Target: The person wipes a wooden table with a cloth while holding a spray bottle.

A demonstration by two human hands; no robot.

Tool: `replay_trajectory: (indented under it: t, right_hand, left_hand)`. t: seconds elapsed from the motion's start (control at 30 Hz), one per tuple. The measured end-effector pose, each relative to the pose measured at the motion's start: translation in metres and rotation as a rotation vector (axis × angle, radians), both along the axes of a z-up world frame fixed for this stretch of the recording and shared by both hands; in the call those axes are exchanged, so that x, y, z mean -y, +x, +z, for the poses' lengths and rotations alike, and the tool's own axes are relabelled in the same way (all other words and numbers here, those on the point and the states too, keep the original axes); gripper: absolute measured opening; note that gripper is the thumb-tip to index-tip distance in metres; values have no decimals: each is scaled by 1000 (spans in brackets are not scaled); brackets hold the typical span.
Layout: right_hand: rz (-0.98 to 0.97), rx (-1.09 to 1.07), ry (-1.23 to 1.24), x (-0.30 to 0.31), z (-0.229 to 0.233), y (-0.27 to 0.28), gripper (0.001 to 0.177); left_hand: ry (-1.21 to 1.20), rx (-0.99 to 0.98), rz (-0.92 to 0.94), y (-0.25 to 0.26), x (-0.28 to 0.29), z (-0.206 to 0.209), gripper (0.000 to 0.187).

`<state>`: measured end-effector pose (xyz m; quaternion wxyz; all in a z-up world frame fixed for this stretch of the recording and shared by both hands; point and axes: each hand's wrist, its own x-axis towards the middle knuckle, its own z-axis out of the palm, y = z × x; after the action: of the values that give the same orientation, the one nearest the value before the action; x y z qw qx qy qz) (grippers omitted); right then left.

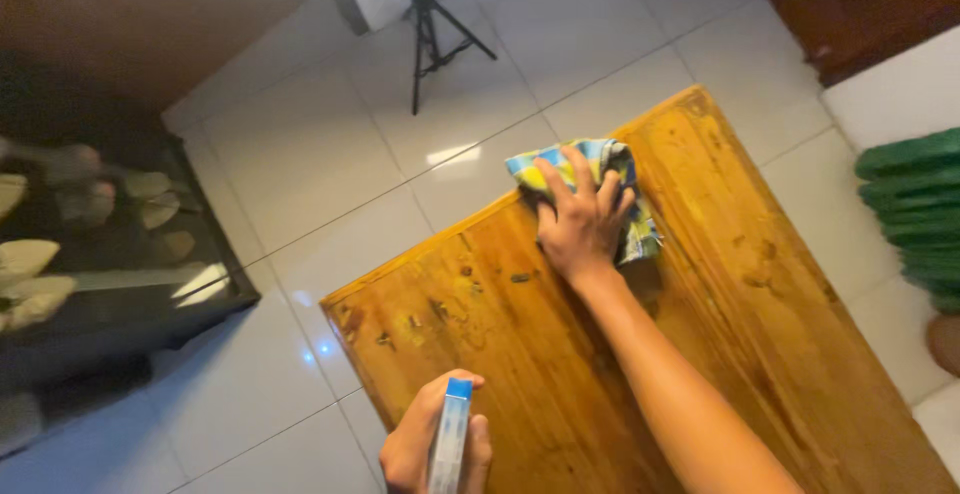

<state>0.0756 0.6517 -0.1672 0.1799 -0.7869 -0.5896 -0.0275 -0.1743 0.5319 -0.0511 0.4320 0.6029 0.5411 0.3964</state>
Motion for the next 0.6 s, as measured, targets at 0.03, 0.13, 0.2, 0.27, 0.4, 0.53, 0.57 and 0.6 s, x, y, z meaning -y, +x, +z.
replay_trajectory:
  t: [0.03,0.13,0.2,0.27,0.4,0.53,0.57,0.6]
  right_hand:
    - [57,4,-23,-4,1,-26,61]
    - [249,-17,8,0,-1,-100,64]
    - [395,-78,41,15,-1,-147,60]
    - [561,-56,90,37,-3,-188,49]
    - [749,-116,147,97,-7,-217,32]
    - [534,-98,-34,177,-3,-168,56]
    - [483,-109,-154,205,2,-147,74]
    - [375,-87,-163,228,5,-123,78]
  left_hand:
    - [-70,-18,41,-8,-1,4,25]
    - [39,25,111,-28,3,11,28]
    - [66,17,198,-35,10,18,26]
    - [75,-44,201,-45,18,27,25]
    - [23,-181,86,-61,38,48,28]
    - [39,-190,-46,-66,52,55,24]
    - [22,-180,-88,-68,62,60,24]
    - [31,-156,-124,-65,63,59,24]
